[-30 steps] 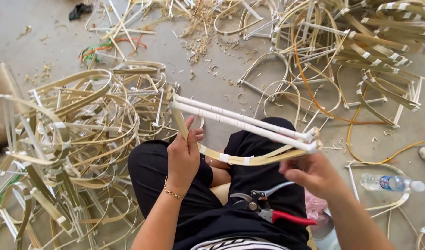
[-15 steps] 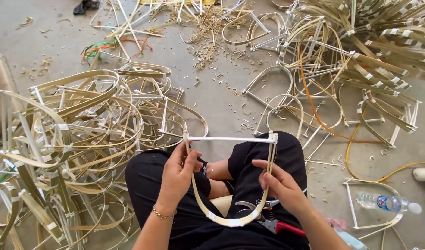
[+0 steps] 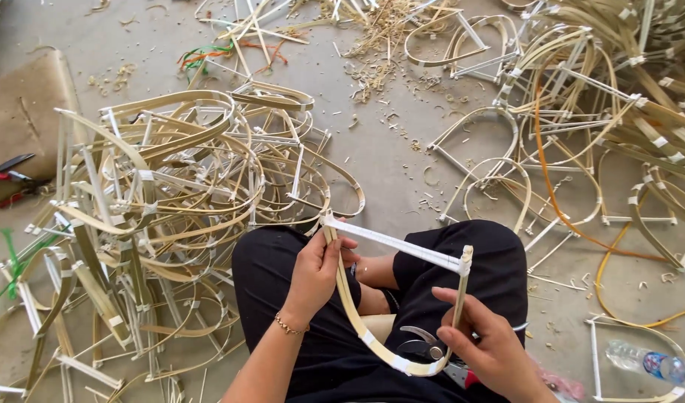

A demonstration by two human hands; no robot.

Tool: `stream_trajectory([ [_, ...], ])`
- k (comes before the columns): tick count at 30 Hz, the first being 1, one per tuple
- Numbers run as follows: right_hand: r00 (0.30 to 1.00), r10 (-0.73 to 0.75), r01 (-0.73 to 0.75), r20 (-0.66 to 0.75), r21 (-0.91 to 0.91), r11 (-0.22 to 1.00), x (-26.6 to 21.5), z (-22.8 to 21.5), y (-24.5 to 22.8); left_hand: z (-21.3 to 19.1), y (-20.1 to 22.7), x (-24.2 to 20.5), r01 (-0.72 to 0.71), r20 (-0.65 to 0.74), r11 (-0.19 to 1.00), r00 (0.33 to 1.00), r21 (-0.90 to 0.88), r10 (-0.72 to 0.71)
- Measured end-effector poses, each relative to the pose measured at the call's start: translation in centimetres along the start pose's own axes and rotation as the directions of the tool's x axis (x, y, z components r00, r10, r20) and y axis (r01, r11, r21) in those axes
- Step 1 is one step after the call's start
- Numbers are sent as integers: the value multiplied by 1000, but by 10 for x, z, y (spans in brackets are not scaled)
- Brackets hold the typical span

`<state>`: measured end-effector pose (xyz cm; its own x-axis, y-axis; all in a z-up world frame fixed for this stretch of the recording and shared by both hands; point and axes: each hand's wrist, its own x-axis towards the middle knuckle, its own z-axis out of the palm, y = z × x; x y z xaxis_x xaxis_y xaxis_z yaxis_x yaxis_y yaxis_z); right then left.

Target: Assembling and trimming wooden/bamboo frame components using clippers and plastic strips.

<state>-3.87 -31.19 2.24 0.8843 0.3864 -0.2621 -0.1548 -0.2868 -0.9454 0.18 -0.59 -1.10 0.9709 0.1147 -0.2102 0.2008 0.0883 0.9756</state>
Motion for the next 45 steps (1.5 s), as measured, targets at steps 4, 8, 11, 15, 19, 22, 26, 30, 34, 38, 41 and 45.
stream_trajectory([
  [4, 999, -13, 16, 36, -75, 997, -4, 4, -11, -1, -2, 1, -10, 26, 998, 1000, -65, 11],
  [8, 974, -180, 205, 138, -199, 958, -15, -8, 7, -8, -10, 6, 19, 35, 983, 999, -183, -13],
  [11, 995, -93, 99, 33, -298, 949, -29, -21, 38, -25, -36, 17, 64, 73, 949, 996, -308, -44],
  [15, 984, 177, -167, -16, -428, 888, -52, -28, 61, -28, -55, 22, 205, 470, 820, 878, -535, 87],
  [19, 920, -325, 352, 218, -825, 442, -61, -24, 68, -12, 6, 13, 266, 338, 955, 918, -132, -209],
  [22, 887, -412, 288, 209, -947, 139, -74, -41, 91, -16, 2, 4, 229, 406, 960, 902, -161, -147],
  [26, 961, -119, 274, 251, -922, 274, -54, -55, 67, -7, 8, -6, 325, 542, 927, 821, -188, -178],
  [30, 902, 310, 162, 300, -901, 402, -49, -79, 72, -5, -2, -16, 285, 479, 954, 852, -89, -210],
  [34, 787, 592, -216, 173, -822, 528, -51, -98, 60, -5, -4, -29, 276, 468, 960, 856, -54, -220],
  [38, 860, 422, -425, 289, -53, 903, -58, -69, 79, 19, 19, -40, 222, 448, 968, 858, 121, -252],
  [41, 850, 430, -507, 305, 252, 824, -45, -37, 45, 32, 33, -44, 192, 471, 950, 833, 247, -291],
  [45, 845, 291, -399, 448, 169, 901, -28, -1, 46, 37, 28, -50, 32, 517, 960, 838, 276, -177],
])
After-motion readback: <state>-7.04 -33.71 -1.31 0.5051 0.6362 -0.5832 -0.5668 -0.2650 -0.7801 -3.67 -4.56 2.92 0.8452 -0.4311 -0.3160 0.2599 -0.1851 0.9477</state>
